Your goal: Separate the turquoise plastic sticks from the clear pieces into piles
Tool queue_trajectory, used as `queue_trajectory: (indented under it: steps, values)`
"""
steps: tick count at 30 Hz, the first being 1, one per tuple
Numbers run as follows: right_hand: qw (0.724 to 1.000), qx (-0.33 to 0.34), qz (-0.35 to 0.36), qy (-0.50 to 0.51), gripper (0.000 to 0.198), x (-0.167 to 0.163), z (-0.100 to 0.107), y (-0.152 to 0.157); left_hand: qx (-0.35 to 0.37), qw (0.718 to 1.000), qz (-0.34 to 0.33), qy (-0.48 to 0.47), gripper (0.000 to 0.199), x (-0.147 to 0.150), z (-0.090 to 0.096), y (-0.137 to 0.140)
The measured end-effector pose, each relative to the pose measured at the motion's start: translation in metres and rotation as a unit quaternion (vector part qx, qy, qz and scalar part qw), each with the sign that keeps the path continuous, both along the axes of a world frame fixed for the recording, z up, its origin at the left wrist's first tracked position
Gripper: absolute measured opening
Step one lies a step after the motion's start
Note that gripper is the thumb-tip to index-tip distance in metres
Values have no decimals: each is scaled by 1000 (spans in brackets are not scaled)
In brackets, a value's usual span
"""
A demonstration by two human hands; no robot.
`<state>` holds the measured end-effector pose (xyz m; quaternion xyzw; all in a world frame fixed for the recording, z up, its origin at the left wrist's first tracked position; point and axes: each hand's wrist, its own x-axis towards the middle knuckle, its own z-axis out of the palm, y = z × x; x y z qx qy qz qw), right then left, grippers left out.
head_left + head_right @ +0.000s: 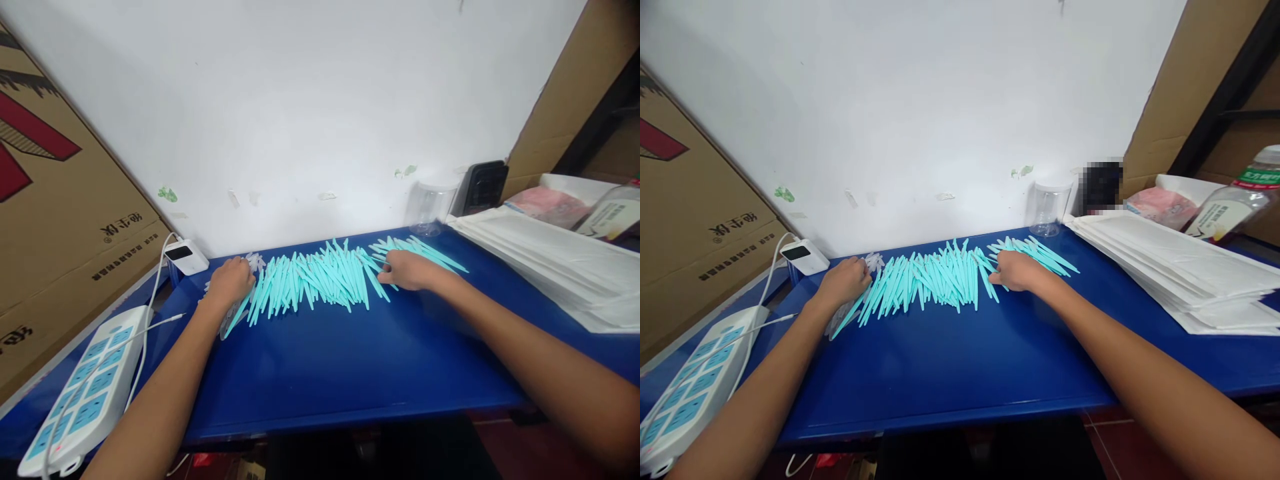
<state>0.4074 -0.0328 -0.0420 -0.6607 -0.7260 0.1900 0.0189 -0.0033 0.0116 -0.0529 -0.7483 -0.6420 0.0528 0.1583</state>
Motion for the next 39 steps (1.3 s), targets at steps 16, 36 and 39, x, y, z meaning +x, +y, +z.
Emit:
queue_trajectory:
  steps: [16, 36, 39]
  values:
    - [981, 118, 47, 148, 16, 4, 14, 1, 41, 918, -91, -384, 22, 20, 15, -10]
    - [898, 70, 87, 425, 49, -15, 15, -13, -123, 836, -189, -500, 36, 62, 20, -37]
    - [900, 67, 84, 421, 49, -16, 16, -14, -139, 823, -200, -513, 38, 66, 22, -41]
